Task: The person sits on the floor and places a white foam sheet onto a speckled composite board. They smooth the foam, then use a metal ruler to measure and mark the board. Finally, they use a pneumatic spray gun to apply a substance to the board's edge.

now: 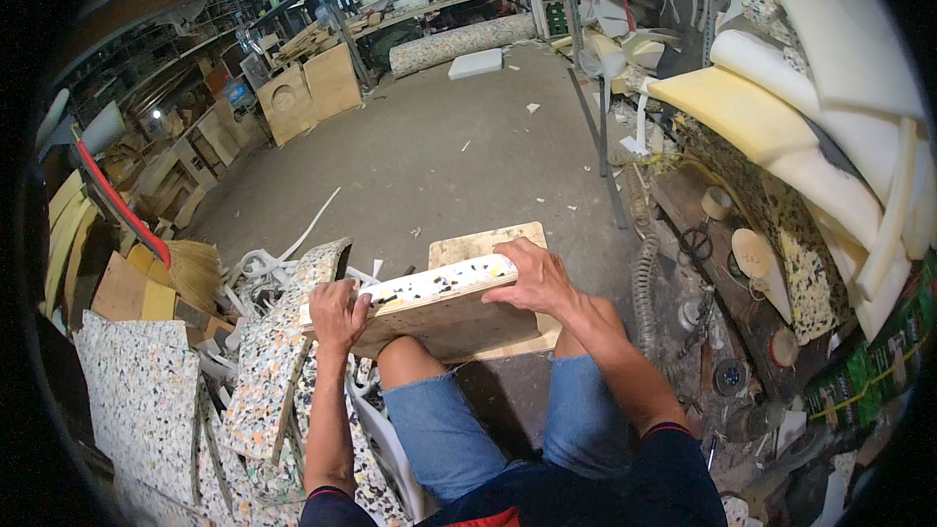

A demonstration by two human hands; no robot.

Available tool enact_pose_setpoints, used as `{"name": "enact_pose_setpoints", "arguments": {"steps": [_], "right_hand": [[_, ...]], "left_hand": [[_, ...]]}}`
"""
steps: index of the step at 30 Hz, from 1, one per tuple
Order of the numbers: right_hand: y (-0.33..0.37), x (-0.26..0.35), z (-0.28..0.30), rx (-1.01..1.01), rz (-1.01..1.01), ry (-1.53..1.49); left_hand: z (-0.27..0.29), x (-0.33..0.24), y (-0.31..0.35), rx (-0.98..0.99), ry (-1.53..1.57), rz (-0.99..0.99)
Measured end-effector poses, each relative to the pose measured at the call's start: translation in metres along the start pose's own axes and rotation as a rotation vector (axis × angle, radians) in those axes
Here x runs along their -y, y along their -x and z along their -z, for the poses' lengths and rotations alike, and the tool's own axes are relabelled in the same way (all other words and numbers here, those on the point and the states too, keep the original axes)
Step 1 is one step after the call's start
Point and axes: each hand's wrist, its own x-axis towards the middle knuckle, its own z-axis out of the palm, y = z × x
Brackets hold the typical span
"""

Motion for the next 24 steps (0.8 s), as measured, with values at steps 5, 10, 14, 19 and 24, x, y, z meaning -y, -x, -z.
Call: {"name": "enact_pose_setpoints", "arguments": {"steps": [5,10,14,19,24], "right_hand": [[-0.002,0.01,0.006,0.025,-0.058,0.035],[-0.01,0.011,0.01,0.14,-0.179,0.113],[0.005,-0.002,0.006,-0.015,-0.25,0.014],[0.037,-0.01,-0.024,-0.027,-0.84,-0.293],[0.048,0.009,-0.043,-0.051,-0.553,-0.357]], "left_hand": [[0.007,-0.045,0.054,-0.411,0.243,0.333],[0.002,-0.041,0.106,-0.382,0.934,1.005],[0.01,0.013,0.116,-0.461,1.131,1.205],[0.004,0.038,0.106,-0.288,1.419,1.345],[-0.028,0.052,0.083,-0.284,1.475,1.289]]}}
